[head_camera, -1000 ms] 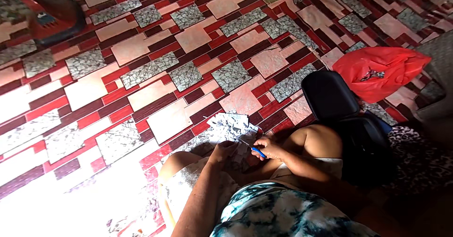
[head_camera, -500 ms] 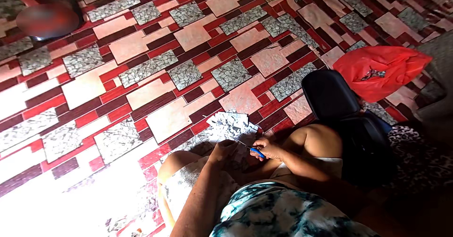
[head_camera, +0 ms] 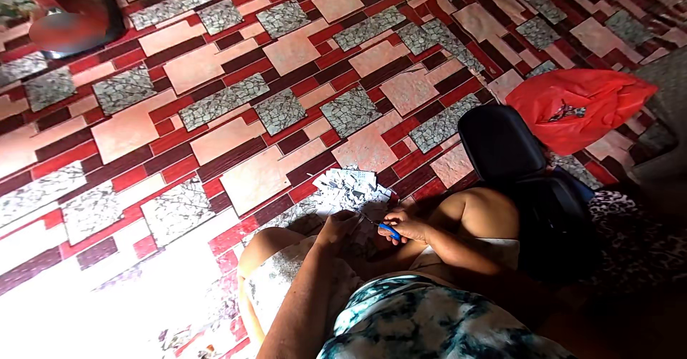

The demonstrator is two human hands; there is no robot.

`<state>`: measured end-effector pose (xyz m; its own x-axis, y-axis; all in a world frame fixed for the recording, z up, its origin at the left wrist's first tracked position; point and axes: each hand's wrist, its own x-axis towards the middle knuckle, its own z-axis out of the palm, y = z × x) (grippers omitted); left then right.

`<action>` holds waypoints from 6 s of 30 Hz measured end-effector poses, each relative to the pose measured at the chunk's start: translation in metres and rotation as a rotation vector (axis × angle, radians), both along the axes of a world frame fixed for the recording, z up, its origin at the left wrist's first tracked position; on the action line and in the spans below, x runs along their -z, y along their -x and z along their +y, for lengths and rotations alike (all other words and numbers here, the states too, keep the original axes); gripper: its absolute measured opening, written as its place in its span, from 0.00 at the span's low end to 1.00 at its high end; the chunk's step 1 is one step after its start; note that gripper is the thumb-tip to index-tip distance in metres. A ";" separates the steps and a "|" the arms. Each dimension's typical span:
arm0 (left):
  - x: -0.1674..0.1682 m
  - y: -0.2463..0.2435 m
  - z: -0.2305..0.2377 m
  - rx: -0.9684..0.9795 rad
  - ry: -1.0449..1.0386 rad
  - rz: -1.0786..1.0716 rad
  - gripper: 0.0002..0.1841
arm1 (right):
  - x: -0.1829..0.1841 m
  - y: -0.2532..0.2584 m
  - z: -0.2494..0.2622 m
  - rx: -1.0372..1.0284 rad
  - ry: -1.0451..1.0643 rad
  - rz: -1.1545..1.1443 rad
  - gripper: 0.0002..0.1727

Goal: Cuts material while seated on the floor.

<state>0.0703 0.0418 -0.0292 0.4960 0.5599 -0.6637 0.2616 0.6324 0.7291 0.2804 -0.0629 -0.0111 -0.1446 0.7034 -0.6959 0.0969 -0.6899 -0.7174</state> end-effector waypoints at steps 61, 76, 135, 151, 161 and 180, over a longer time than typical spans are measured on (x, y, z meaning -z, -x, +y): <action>-0.007 0.013 -0.013 -0.134 0.010 0.009 0.05 | -0.003 0.019 -0.013 0.164 -0.066 0.016 0.13; -0.005 0.011 -0.011 -0.078 0.008 0.002 0.06 | -0.004 0.021 -0.011 0.141 -0.150 -0.082 0.11; -0.004 0.005 -0.011 -0.052 0.035 0.015 0.06 | 0.000 0.020 -0.011 0.102 -0.140 -0.053 0.10; -0.004 0.004 -0.011 -0.041 0.034 0.010 0.06 | -0.001 0.020 -0.010 0.102 -0.089 -0.009 0.09; -0.004 0.004 -0.010 -0.045 0.033 0.024 0.07 | -0.002 0.018 -0.011 0.095 -0.034 0.011 0.12; -0.002 0.003 -0.011 -0.118 0.140 -0.014 0.08 | -0.003 0.019 -0.010 0.149 -0.141 -0.038 0.10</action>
